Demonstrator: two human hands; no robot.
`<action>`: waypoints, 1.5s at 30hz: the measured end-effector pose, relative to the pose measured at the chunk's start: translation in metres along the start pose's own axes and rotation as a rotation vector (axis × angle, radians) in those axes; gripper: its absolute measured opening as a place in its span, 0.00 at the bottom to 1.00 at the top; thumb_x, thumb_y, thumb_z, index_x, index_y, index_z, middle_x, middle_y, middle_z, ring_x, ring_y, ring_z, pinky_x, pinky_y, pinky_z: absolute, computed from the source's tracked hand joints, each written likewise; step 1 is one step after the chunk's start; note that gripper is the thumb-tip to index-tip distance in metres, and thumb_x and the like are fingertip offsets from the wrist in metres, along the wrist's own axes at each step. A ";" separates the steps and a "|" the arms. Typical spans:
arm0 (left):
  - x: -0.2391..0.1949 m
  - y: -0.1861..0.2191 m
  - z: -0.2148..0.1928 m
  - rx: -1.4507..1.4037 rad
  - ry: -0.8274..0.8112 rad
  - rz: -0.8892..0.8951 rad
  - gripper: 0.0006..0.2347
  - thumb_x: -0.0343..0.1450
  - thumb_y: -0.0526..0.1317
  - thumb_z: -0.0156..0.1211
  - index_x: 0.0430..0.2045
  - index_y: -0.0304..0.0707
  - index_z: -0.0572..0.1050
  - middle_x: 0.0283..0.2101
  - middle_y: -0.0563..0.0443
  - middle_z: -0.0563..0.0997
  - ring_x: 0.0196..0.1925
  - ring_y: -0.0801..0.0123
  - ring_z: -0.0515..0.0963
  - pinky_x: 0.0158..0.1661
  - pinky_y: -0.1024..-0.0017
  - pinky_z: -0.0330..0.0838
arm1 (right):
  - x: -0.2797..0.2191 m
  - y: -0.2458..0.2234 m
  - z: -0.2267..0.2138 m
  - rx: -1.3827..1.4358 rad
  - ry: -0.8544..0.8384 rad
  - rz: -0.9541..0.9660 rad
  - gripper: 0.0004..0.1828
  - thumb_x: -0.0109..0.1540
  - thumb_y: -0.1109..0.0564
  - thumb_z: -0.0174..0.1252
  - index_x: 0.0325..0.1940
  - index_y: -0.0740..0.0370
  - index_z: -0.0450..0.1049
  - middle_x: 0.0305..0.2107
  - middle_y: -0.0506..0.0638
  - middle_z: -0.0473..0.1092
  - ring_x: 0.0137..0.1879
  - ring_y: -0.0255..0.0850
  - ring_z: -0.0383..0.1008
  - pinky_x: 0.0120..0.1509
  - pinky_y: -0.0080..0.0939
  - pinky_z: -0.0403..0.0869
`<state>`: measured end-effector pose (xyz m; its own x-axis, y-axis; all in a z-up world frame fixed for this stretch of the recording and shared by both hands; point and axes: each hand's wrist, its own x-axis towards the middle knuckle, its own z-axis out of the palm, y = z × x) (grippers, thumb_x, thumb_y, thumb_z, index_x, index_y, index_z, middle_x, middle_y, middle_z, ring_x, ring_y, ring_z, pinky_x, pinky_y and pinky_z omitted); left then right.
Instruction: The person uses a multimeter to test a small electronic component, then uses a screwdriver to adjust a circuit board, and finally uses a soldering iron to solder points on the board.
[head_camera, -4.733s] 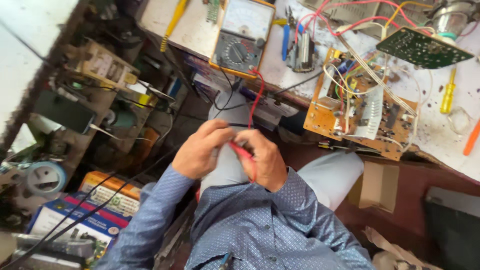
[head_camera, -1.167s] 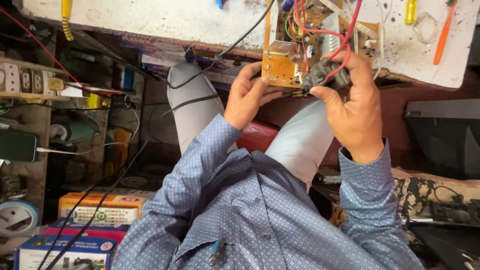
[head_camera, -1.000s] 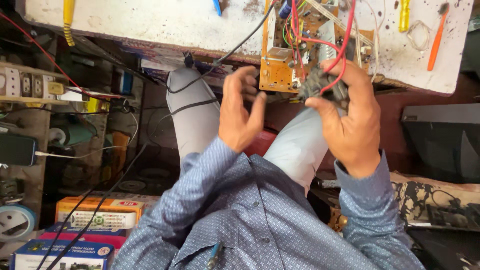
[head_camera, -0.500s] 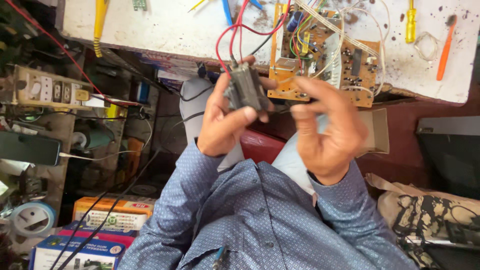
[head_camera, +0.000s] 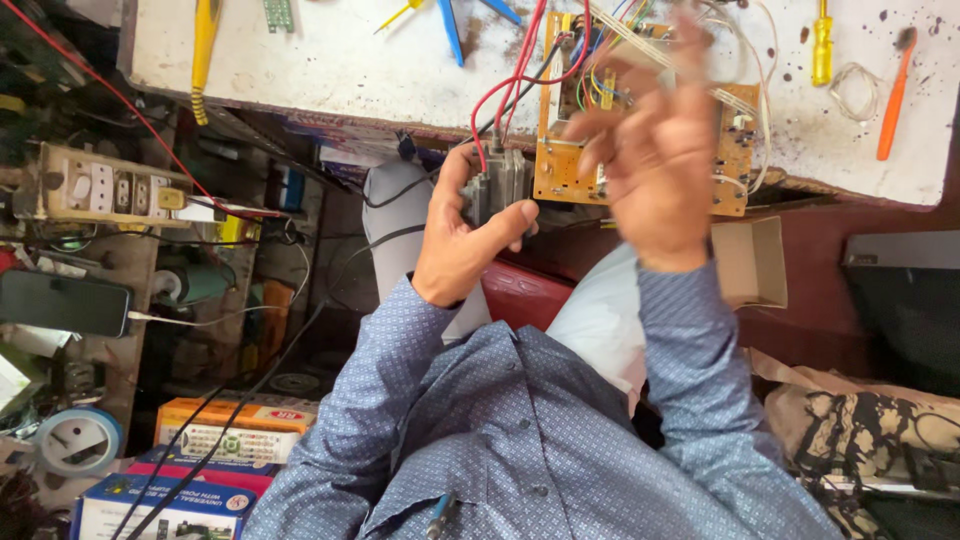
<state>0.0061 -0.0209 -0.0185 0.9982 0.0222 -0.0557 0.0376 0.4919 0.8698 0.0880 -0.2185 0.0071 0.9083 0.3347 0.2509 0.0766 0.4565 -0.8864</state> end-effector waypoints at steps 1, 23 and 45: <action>0.002 -0.004 0.001 0.018 0.015 0.006 0.22 0.70 0.30 0.67 0.56 0.33 0.64 0.40 0.52 0.79 0.35 0.75 0.80 0.31 0.78 0.75 | 0.003 -0.004 -0.006 0.058 0.073 -0.072 0.38 0.74 0.51 0.63 0.80 0.54 0.48 0.62 0.56 0.69 0.52 0.44 0.79 0.45 0.36 0.78; 0.017 -0.034 0.042 0.775 -0.032 0.421 0.30 0.69 0.41 0.71 0.61 0.29 0.61 0.51 0.36 0.72 0.52 0.47 0.76 0.53 0.60 0.74 | -0.059 -0.036 0.004 -0.954 0.120 0.001 0.16 0.71 0.52 0.66 0.52 0.69 0.76 0.36 0.54 0.77 0.37 0.35 0.79 0.38 0.33 0.76; 0.049 -0.129 0.000 -0.571 -0.109 -0.239 0.15 0.81 0.41 0.48 0.58 0.27 0.66 0.50 0.39 0.78 0.47 0.57 0.83 0.52 0.54 0.82 | -0.001 -0.050 0.011 -1.192 -0.077 0.309 0.24 0.65 0.51 0.66 0.61 0.65 0.74 0.36 0.54 0.76 0.36 0.32 0.75 0.39 0.34 0.73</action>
<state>0.0506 -0.0835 -0.1334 0.9654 -0.2202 -0.1395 0.2596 0.8602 0.4389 0.0784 -0.2328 0.0553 0.9313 0.3613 -0.0459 0.2265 -0.6735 -0.7036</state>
